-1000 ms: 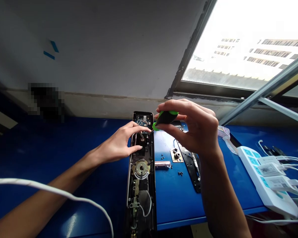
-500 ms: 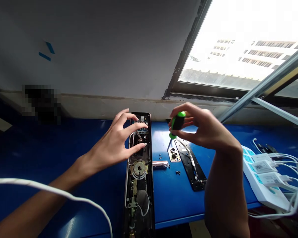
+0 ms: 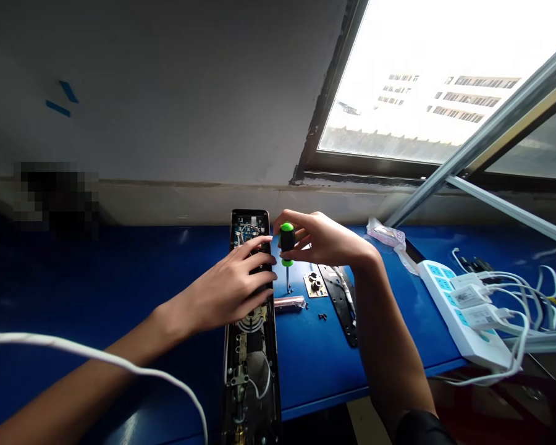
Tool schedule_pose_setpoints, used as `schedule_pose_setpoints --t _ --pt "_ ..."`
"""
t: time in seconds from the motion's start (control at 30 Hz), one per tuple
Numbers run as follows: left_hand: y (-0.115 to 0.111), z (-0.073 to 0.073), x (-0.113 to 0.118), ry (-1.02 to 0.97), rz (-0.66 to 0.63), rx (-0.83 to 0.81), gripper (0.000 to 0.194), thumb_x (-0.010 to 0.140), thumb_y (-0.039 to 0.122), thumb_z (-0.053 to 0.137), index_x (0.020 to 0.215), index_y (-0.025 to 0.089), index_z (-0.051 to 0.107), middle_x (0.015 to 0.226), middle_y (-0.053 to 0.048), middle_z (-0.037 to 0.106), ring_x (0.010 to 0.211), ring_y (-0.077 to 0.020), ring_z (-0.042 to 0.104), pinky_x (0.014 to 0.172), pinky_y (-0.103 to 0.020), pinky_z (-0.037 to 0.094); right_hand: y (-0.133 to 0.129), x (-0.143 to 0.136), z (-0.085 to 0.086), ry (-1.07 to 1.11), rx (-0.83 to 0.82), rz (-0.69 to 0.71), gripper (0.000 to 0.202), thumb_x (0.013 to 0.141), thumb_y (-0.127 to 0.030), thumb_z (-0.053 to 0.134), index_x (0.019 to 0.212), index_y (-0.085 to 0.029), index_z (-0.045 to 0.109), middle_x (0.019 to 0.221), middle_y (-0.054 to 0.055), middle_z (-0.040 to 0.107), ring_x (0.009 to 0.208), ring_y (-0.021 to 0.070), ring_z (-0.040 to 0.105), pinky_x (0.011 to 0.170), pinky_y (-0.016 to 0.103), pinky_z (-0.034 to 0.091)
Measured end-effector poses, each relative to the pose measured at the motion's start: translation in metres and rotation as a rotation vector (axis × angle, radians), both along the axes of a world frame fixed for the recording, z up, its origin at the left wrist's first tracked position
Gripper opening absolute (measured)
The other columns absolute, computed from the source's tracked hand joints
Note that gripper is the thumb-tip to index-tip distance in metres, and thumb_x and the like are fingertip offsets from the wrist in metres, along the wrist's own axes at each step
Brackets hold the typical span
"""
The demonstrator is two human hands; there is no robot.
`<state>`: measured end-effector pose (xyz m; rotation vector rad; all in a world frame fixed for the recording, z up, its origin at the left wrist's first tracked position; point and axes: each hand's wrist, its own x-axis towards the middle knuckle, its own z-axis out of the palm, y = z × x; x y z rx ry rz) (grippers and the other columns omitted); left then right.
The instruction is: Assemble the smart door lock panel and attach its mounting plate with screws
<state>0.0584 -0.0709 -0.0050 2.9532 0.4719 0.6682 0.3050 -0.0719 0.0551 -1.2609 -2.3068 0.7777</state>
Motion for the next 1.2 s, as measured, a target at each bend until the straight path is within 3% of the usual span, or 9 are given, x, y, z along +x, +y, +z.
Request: schedule_pose_setpoints --t 0.23,0.4,0.63,0.8,1.2 --pt "0.004 0.007 -0.009 -0.081 -0.029 -0.063 0.022 0.103 0.023 0.06 0.116 0.016 0.075 0.127 -0.012 0.069 0.149 -0.0322 0.04 0.121 -0.052 0.047 -0.001 -0.001 0.005 0.112 0.082 0.006 0.037 0.085 -0.016 0.073 0.119 -0.024 0.061 0.096 -0.002 0.07 0.073 0.0099 0.068 0.071 0.025 0.062" --pt "0.01 0.019 -0.028 -0.16 0.039 -0.182 0.02 0.1 0.025 0.067 0.116 0.018 0.075 0.124 -0.009 0.07 0.126 -0.0245 0.057 0.103 -0.04 0.057 -0.01 -0.004 0.012 0.301 0.209 -0.052 0.045 0.087 -0.023 0.075 0.129 -0.025 0.06 0.091 -0.004 0.068 0.074 0.0127 0.07 0.068 0.027 0.063" --pt "0.009 0.034 -0.046 -0.032 0.045 -0.413 0.026 0.097 0.035 0.072 0.119 0.021 0.076 0.115 -0.007 0.072 0.105 -0.0198 0.067 0.093 -0.034 0.057 -0.022 -0.016 0.018 0.587 0.229 -0.074 0.052 0.083 -0.021 0.082 0.129 -0.027 0.061 0.09 -0.003 0.075 0.076 0.0162 0.074 0.068 0.031 0.066" --pt "0.01 0.031 -0.046 0.053 0.015 -0.552 0.034 0.094 0.041 0.076 0.123 0.023 0.076 0.116 -0.007 0.074 0.104 -0.0205 0.069 0.089 -0.033 0.056 -0.02 -0.027 0.018 0.714 0.313 -0.145 0.05 0.081 -0.019 0.082 0.125 -0.029 0.06 0.09 -0.002 0.076 0.081 0.0196 0.077 0.071 0.036 0.069" --pt "0.018 0.016 -0.04 -0.091 0.055 -0.558 0.01 0.095 0.023 0.074 0.1 0.017 0.08 0.092 -0.003 0.077 0.082 -0.0145 0.07 0.072 -0.026 0.051 -0.013 -0.039 0.011 0.726 0.456 -0.229 0.052 0.079 -0.02 0.084 0.123 -0.031 0.06 0.092 -0.002 0.076 0.088 0.0225 0.078 0.08 0.042 0.07"
